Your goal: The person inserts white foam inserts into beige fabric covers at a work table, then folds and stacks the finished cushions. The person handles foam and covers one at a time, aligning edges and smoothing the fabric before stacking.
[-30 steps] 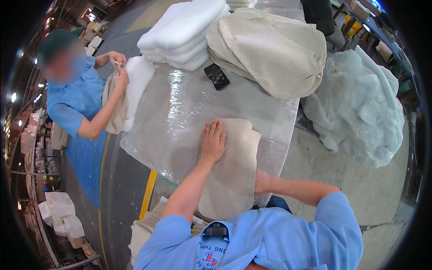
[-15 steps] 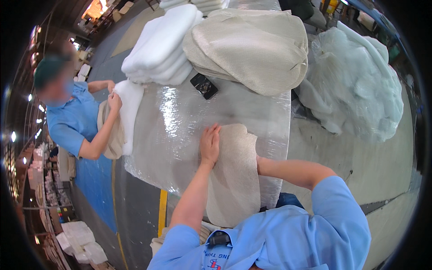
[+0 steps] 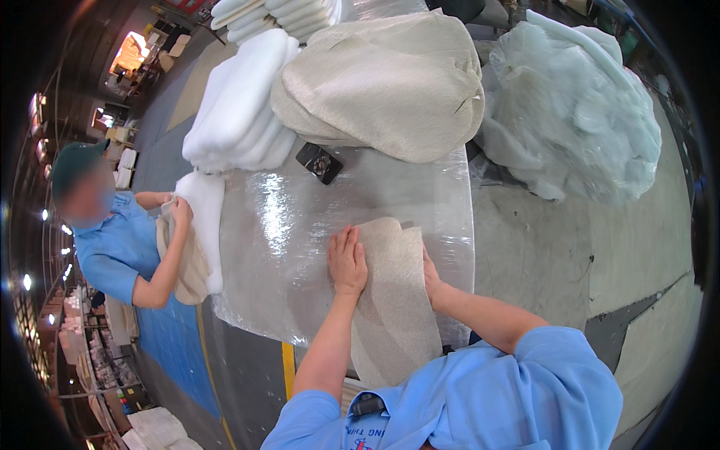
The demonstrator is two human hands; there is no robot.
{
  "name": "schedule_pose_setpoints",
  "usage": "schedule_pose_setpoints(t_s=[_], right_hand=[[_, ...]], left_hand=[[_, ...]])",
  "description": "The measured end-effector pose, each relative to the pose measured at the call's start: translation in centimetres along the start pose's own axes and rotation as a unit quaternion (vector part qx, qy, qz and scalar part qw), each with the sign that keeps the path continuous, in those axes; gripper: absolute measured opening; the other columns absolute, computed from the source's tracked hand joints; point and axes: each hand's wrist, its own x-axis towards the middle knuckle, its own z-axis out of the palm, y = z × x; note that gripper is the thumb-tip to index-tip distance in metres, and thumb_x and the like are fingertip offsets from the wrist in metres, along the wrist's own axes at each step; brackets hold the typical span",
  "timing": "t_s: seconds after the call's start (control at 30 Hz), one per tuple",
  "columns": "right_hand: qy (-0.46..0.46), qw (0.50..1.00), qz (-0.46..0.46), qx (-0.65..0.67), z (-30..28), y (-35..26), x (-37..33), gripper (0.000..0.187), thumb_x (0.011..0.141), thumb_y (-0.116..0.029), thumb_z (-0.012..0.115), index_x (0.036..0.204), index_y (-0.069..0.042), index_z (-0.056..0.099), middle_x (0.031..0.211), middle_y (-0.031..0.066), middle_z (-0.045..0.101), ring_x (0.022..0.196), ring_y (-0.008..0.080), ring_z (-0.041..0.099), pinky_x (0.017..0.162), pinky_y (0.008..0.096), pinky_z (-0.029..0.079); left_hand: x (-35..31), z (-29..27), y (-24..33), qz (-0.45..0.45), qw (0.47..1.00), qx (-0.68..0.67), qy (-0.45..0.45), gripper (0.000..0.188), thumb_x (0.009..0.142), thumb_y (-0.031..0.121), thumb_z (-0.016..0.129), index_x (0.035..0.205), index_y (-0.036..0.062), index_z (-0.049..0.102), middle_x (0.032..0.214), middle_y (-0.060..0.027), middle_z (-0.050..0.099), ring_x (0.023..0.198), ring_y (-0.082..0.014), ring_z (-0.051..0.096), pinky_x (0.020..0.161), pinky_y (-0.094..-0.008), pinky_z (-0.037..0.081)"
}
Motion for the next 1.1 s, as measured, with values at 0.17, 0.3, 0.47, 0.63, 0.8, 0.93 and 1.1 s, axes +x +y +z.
schedule_pose_setpoints(t_s=[0.17, 0.3, 0.47, 0.63, 0.8, 0.93, 1.1], right_hand=[[0.027, 0.322, 0.023, 0.946, 2.0, 1.7, -2.2, 0.077, 0.101, -0.046, 0.05, 0.168, -0.013, 0.032, 0.176, 0.0127, 0.025, 0.165, 0.0336, 0.008, 0.133, 0.0551, -0.006], [0.042, 0.279, 0.006, 0.959, 3.1, 1.8, -3.8, 0.078, 0.1, -0.045, 0.051, 0.168, -0.011, 0.031, 0.175, 0.0146, 0.026, 0.165, 0.0341, 0.008, 0.133, 0.0551, -0.006], [0.043, 0.275, 0.007, 0.96, 3.8, 2.3, -5.0, 0.077, 0.097, -0.043, 0.055, 0.165, -0.01, 0.037, 0.173, 0.0151, 0.03, 0.164, 0.0348, 0.015, 0.133, 0.0562, -0.005], [0.072, 0.237, 0.0, 0.969, 4.4, 1.7, -5.5, 0.059, 0.096, -0.034, 0.055, 0.148, -0.007, 0.058, 0.161, 0.0176, 0.047, 0.159, 0.0339, 0.028, 0.134, 0.058, 0.001], [0.059, 0.291, -0.027, 0.955, 4.7, 1.9, -5.6, 0.051, 0.096, -0.03, 0.055, 0.138, -0.002, 0.067, 0.154, 0.0194, 0.053, 0.157, 0.033, 0.031, 0.134, 0.0586, 0.005], [0.046, 0.294, -0.09, 0.95, 5.9, 2.0, -5.6, 0.055, 0.096, -0.029, 0.055, 0.142, -0.001, 0.063, 0.157, 0.0201, 0.051, 0.159, 0.0333, 0.029, 0.134, 0.0572, 0.005], [0.073, 0.225, -0.012, 0.972, 5.2, 1.3, -5.6, 0.07, 0.096, -0.033, 0.056, 0.158, -0.002, 0.046, 0.165, 0.0192, 0.042, 0.162, 0.0324, 0.024, 0.134, 0.0551, 0.003]], left_hand=[[1.8, -0.2, 0.5, 0.029, 0.995, 0.057, -0.074, 0.05, 0.11, 0.034, 0.046, 0.155, 0.0138, 0.055, 0.16, -0.0054, 0.053, 0.152, -0.0414, 0.037, 0.127, -0.0593, 0.023], [3.1, 0.3, 3.0, 0.109, 0.986, 0.092, -0.091, 0.053, 0.11, 0.034, 0.046, 0.159, 0.0128, 0.05, 0.164, -0.006, 0.048, 0.156, -0.0404, 0.034, 0.13, -0.0589, 0.017], [0.8, 1.3, 3.1, 0.141, 0.976, 0.137, -0.089, 0.058, 0.11, 0.035, 0.045, 0.165, 0.014, 0.041, 0.172, -0.006, 0.036, 0.161, -0.0392, 0.025, 0.131, -0.0582, 0.012], [-1.5, 1.2, 3.7, 0.126, 0.98, 0.1, -0.114, 0.064, 0.11, 0.035, 0.045, 0.167, 0.008, 0.035, 0.174, -0.0113, 0.031, 0.161, -0.0402, 0.023, 0.131, -0.0584, 0.011], [-4.1, 1.4, 4.8, 0.105, 0.984, 0.077, -0.121, 0.071, 0.109, 0.036, 0.047, 0.167, -0.0011, 0.027, 0.174, -0.0217, 0.025, 0.162, -0.0432, 0.02, 0.131, -0.0583, 0.01], [-7.5, 2.0, 5.6, 0.075, 0.989, 0.04, -0.124, 0.074, 0.108, 0.037, 0.049, 0.165, -0.0055, 0.027, 0.174, -0.0264, 0.023, 0.161, -0.0453, 0.019, 0.131, -0.0579, 0.011], [-9.4, 1.9, 6.8, 0.047, 0.993, 0.004, -0.108, 0.08, 0.107, 0.043, 0.052, 0.164, -0.0078, 0.026, 0.173, -0.0301, 0.019, 0.162, -0.0479, 0.014, 0.13, -0.0573, 0.012]])
